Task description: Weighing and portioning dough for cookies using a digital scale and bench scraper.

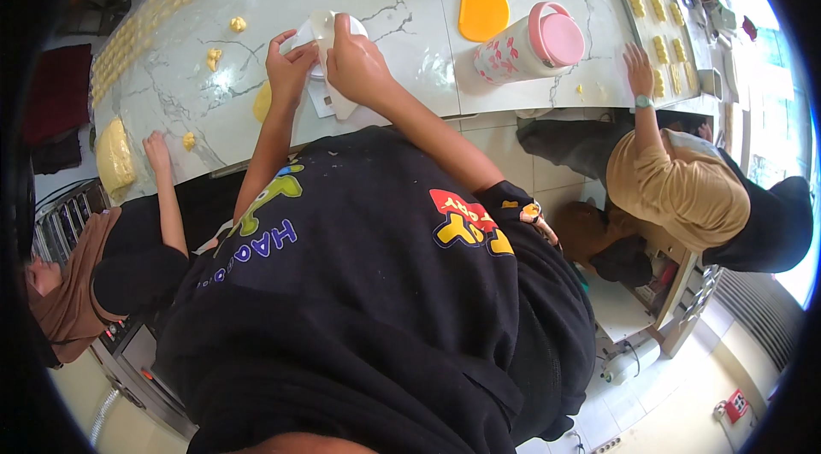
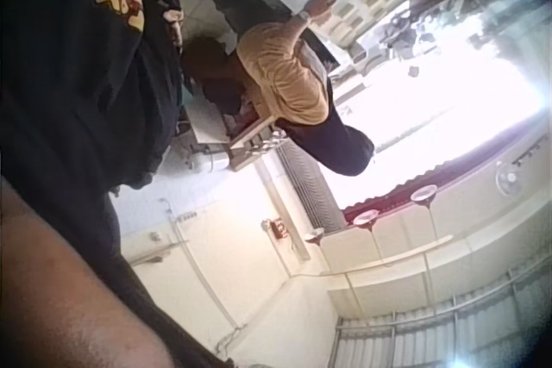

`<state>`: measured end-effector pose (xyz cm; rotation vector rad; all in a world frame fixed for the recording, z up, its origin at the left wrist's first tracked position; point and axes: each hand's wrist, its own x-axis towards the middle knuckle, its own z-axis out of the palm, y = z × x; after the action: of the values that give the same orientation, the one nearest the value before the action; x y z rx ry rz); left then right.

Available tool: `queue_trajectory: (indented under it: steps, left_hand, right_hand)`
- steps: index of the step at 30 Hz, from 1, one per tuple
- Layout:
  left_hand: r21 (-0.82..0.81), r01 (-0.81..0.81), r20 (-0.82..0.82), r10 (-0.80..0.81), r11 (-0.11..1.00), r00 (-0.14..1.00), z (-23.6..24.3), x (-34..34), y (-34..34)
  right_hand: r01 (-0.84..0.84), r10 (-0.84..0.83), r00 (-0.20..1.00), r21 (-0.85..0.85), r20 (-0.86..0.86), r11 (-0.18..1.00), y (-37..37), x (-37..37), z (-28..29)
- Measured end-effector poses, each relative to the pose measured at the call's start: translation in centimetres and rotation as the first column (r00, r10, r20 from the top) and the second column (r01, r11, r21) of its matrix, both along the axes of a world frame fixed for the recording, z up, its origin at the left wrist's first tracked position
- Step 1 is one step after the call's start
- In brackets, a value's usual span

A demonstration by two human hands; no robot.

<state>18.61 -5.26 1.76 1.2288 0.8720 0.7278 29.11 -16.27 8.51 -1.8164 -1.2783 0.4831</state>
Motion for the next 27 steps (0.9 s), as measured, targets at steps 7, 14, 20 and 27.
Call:
queue_trajectory:
  steps: [7,14,20,27]
  left_hand:
    - [0.062,-0.005,-0.093,0.01,0.998,0.996,1.1,-1.0,0.3]
    - [0.36,-0.116,-0.117,0.169,0.925,0.979,1.9,-5.1,2.1]
    - [0.635,0.173,-0.552,0.285,0.753,0.784,1.3,-12.1,1.9]
    - [0.252,0.024,-0.49,0.106,0.968,0.865,-2.4,-14.2,1.6]
  right_hand:
    - [0.096,-0.097,0.995,-0.061,-0.018,0.994,0.9,0.6,-0.8]
    - [0.259,-0.257,0.957,0.004,-0.137,0.966,-0.1,3.0,-1.7]
    - [0.352,-0.319,0.913,0.097,-0.253,0.931,-2.3,8.4,-1.5]
    - [0.332,-0.311,0.921,0.052,-0.234,0.942,-2.1,8.4,-1.7]
